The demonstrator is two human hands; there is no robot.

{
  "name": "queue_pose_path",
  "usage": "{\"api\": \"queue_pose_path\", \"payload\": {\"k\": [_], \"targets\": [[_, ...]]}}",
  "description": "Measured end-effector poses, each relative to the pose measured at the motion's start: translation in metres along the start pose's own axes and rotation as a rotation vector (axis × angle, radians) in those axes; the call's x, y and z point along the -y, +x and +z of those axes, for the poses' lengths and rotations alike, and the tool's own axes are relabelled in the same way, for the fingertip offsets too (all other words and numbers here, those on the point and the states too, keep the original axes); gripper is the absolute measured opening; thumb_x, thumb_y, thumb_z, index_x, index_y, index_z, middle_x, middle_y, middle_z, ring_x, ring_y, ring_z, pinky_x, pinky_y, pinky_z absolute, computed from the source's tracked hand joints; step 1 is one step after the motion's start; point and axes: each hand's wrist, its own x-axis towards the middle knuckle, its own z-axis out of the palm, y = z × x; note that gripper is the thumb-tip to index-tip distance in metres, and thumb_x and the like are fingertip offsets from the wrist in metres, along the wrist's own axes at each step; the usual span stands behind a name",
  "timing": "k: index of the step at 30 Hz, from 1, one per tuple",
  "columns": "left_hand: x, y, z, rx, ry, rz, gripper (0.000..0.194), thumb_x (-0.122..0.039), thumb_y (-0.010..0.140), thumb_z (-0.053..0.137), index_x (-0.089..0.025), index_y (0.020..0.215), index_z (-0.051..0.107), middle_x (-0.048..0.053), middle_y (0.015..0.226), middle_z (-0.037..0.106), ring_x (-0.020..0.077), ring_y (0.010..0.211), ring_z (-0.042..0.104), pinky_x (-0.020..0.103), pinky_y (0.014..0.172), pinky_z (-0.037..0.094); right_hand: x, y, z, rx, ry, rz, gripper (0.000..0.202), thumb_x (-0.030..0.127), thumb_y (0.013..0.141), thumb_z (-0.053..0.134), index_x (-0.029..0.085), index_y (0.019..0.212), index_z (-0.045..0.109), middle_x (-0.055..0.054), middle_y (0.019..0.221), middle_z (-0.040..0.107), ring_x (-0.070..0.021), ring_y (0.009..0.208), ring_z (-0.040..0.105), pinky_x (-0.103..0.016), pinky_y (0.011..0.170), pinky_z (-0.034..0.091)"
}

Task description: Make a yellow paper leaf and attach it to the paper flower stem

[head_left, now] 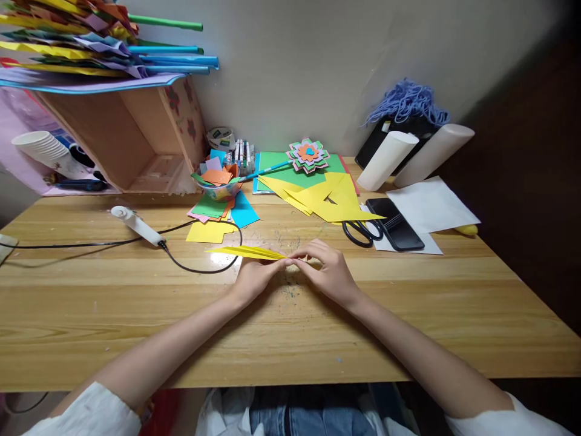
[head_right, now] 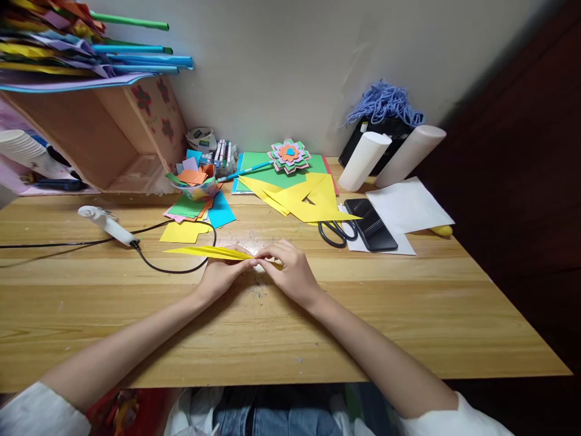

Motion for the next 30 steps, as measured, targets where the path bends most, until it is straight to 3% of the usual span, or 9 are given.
{"api": "queue_pose_path", "payload": {"k": [8, 18, 27, 30], "targets": [[0.007, 0.001, -0.001, 0.008, -0.080, -0.083, 0.025, -0.037, 0.067, 0.067, -0.012, 0.066, 0.067, 0.004, 0.062, 0.067, 0.0143, 0.059, 0.060, 0.022, 0.056, 0.047, 0.001, -0.002, 0.001, 0.001, -0.045, -0.147, 0.010, 0.020, 0.078, 0.059, 0.021, 0.087, 0.063, -0.003, 0.080, 0.068, -0.0167, 0.074, 0.056, -0.031, 0.069, 0.044], [0.000, -0.001, -0.002, 0.009, -0.039, -0.015, 0.024, -0.037, 0.063, 0.071, -0.014, 0.069, 0.066, 0.003, 0.068, 0.066, 0.0147, 0.065, 0.058, 0.024, 0.061, 0.045, 0.007, -0.002, -0.005, -0.019, -0.062, -0.020, 0.007, 0.024, 0.081, 0.057, 0.023, 0.079, 0.064, -0.003, 0.076, 0.067, -0.0179, 0.073, 0.057, -0.031, 0.068, 0.044], [-0.001, 0.000, -0.004, 0.005, 0.025, -0.024, 0.023, -0.038, 0.064, 0.070, -0.016, 0.072, 0.067, 0.004, 0.075, 0.068, 0.0173, 0.074, 0.061, 0.027, 0.068, 0.047, 0.003, -0.002, -0.006, 0.006, -0.163, -0.076, 0.008, 0.023, 0.082, 0.056, 0.021, 0.083, 0.063, -0.004, 0.081, 0.068, -0.0190, 0.079, 0.055, -0.033, 0.072, 0.041], [-0.002, 0.002, -0.006, 0.051, 0.003, -0.060, 0.025, -0.037, 0.065, 0.069, -0.016, 0.079, 0.068, 0.006, 0.082, 0.070, 0.0184, 0.077, 0.062, 0.029, 0.070, 0.049, 0.000, -0.002, -0.007, 0.029, -0.256, -0.112, 0.010, 0.022, 0.082, 0.054, 0.020, 0.083, 0.063, -0.004, 0.081, 0.067, -0.0195, 0.079, 0.054, -0.033, 0.072, 0.039]]}}
